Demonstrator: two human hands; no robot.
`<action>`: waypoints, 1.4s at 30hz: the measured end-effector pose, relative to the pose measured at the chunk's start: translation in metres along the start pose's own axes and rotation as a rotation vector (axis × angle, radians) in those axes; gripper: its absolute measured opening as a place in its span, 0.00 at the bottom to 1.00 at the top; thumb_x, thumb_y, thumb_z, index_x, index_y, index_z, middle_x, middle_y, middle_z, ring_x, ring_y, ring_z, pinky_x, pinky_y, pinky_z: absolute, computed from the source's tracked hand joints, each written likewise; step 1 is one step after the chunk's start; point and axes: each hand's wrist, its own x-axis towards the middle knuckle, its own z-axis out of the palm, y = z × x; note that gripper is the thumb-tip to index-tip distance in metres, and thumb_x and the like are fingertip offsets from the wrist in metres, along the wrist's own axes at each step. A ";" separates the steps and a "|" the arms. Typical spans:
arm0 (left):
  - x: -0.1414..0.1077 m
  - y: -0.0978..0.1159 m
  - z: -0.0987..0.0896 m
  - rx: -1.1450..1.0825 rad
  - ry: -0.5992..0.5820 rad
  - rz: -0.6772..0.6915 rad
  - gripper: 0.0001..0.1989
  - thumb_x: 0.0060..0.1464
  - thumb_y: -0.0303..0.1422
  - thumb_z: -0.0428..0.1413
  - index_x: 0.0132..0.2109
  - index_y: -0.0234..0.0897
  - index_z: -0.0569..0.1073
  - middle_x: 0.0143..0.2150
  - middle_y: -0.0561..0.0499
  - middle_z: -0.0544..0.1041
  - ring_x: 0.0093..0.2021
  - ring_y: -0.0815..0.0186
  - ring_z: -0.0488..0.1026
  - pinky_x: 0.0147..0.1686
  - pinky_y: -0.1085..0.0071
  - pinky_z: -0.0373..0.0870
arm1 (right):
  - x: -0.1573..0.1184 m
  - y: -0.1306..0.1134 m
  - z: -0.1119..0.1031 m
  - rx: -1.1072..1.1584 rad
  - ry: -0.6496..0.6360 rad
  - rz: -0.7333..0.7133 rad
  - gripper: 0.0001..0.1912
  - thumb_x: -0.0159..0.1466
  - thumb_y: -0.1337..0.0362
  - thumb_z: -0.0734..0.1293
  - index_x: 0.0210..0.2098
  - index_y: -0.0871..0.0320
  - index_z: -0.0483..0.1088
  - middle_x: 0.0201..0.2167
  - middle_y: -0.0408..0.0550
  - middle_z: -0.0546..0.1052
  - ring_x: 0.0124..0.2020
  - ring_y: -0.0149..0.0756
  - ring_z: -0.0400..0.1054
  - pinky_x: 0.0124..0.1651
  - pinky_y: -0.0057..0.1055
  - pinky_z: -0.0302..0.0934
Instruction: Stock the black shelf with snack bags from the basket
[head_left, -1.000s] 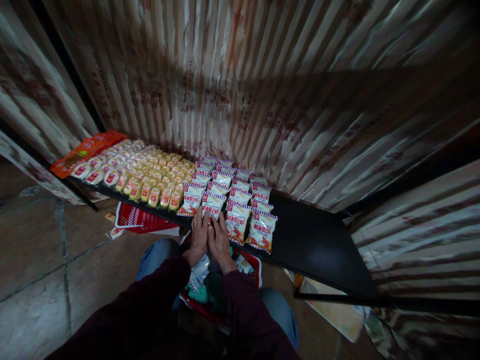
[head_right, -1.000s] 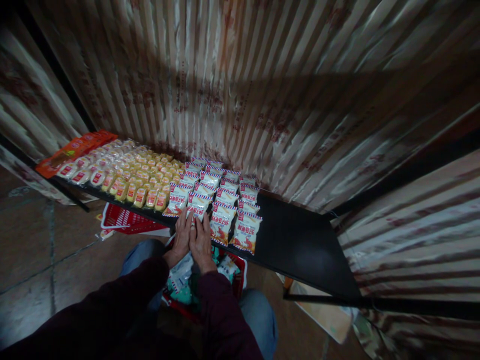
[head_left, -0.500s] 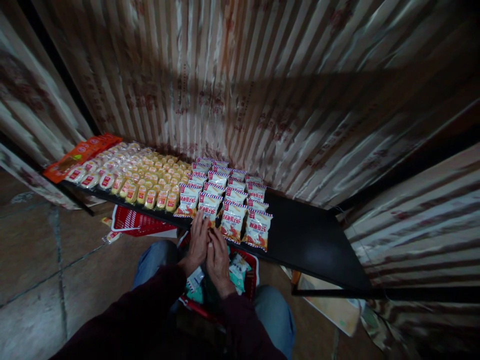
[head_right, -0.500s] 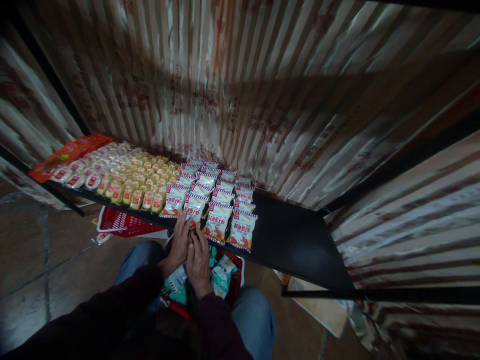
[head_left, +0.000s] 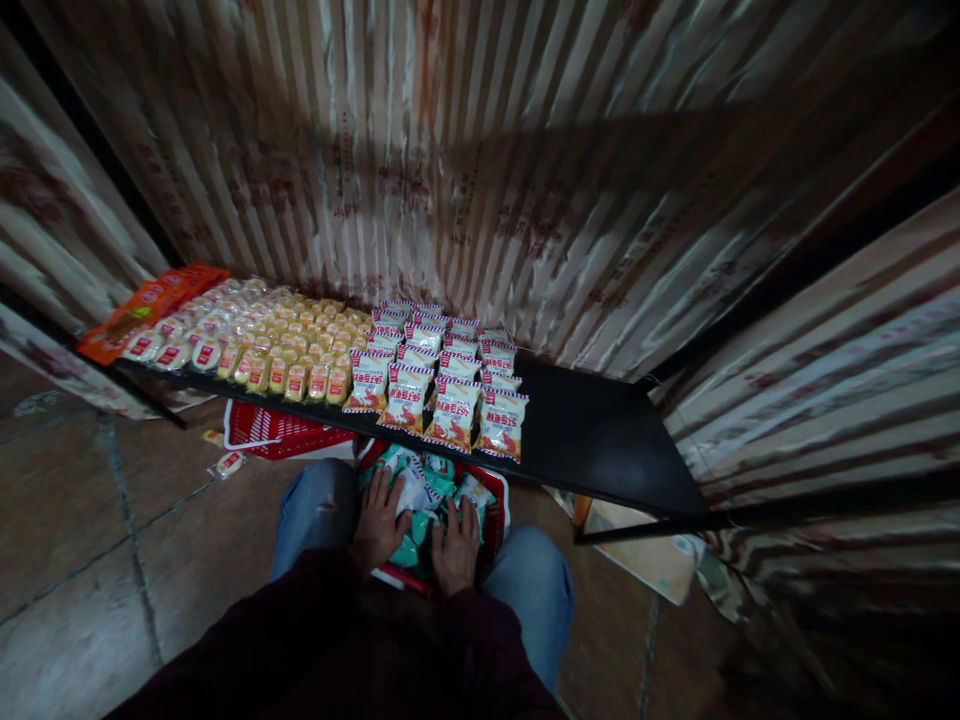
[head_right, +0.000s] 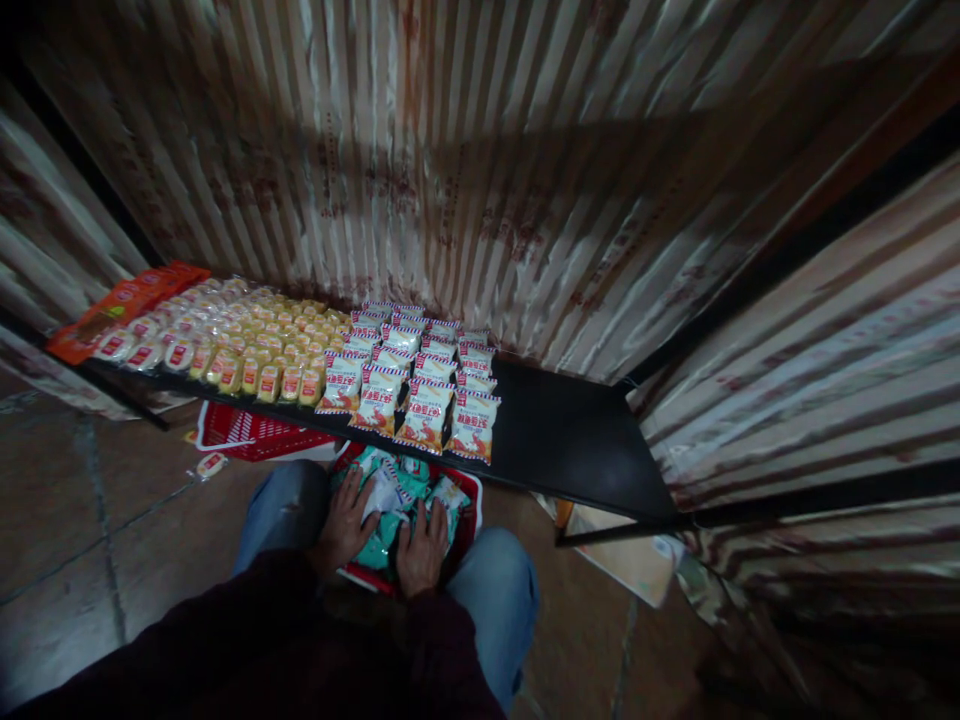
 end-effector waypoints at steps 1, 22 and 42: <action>-0.002 -0.003 0.004 0.017 -0.029 0.005 0.29 0.57 0.38 0.50 0.63 0.30 0.61 0.67 0.34 0.57 0.68 0.45 0.50 0.59 0.47 0.59 | -0.005 0.005 0.003 -0.025 -0.022 -0.005 0.23 0.64 0.55 0.59 0.55 0.56 0.68 0.61 0.60 0.64 0.63 0.59 0.54 0.56 0.64 0.55; -0.011 -0.013 0.002 -0.036 -0.172 0.186 0.30 0.57 0.41 0.50 0.63 0.32 0.62 0.63 0.36 0.64 0.65 0.47 0.57 0.60 0.48 0.57 | -0.003 0.032 0.000 0.261 -0.109 0.348 0.29 0.57 0.52 0.61 0.55 0.57 0.68 0.57 0.56 0.69 0.60 0.48 0.59 0.60 0.45 0.55; -0.010 -0.003 0.002 -0.190 -0.077 0.202 0.31 0.60 0.42 0.46 0.66 0.30 0.56 0.64 0.34 0.62 0.66 0.50 0.57 0.60 0.49 0.58 | 0.000 0.008 -0.017 0.176 0.120 0.116 0.19 0.64 0.53 0.59 0.40 0.58 0.76 0.40 0.55 0.71 0.46 0.42 0.67 0.50 0.40 0.62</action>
